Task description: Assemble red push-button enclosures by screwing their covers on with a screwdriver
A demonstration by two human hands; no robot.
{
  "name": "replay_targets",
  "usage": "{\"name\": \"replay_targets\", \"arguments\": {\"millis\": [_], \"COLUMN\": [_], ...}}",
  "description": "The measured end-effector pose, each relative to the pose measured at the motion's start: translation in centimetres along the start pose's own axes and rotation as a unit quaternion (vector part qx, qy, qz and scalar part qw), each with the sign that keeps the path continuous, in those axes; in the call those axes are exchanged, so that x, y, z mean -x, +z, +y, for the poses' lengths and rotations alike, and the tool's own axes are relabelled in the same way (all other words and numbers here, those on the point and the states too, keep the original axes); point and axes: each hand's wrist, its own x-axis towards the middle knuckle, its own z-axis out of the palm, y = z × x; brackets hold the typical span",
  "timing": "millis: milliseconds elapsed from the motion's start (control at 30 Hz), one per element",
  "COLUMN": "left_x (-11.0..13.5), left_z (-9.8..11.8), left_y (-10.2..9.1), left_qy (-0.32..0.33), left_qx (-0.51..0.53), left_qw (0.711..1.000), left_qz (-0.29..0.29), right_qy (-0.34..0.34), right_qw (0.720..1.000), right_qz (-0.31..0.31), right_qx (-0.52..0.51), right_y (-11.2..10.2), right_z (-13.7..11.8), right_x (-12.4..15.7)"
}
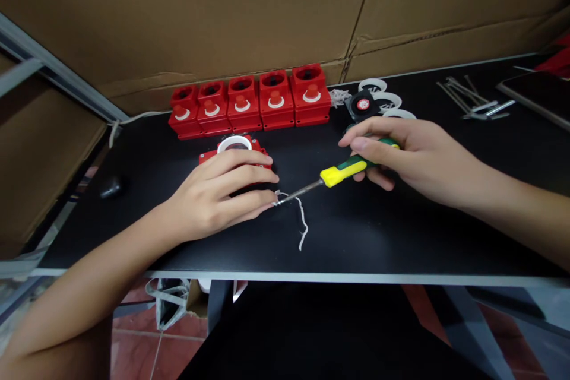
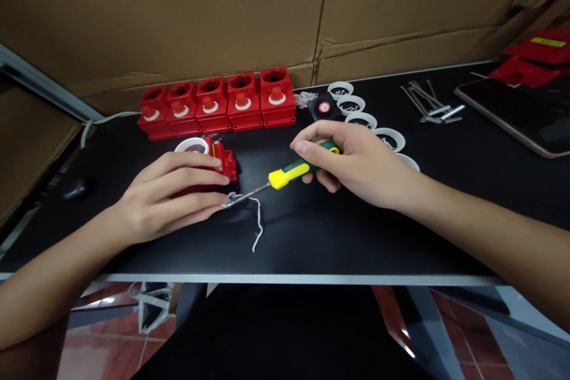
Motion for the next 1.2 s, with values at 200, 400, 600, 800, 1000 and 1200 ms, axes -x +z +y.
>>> {"name": "replay_targets", "arguments": {"millis": [200, 400, 600, 800, 1000, 1200], "left_x": [-0.5, -1.3, -1.1, -1.2, -1.3, -1.1], "left_z": [0.3, 0.6, 0.3, 0.4, 0.6, 0.7], "left_y": [-0.5, -0.9, -0.7, -0.9, -0.7, 0.0], "left_qy": [-0.021, -0.002, -0.005, -0.013, -0.027, -0.019], "left_qx": [-0.004, -0.003, 0.005, 0.01, 0.013, 0.002], "left_qw": [0.999, 1.0, 0.999, 0.998, 0.998, 0.999], "left_qz": [-0.024, -0.026, -0.039, -0.055, -0.052, -0.035], "right_qy": [0.002, 0.003, 0.002, -0.001, -0.004, -0.011], "right_qw": [1.0, 1.0, 1.0, 0.999, 0.999, 1.0], "right_qz": [-0.003, 0.01, 0.021, 0.048, 0.045, 0.007], "right_qx": [-0.006, -0.004, -0.006, -0.015, -0.015, 0.005], "right_y": [-0.1, -0.2, 0.0, -0.3, -0.5, 0.0], "right_z": [0.1, 0.2, -0.1, 0.5, 0.8, 0.4], "right_x": [0.0, 0.0, 0.0, -0.2, -0.4, -0.1]}}
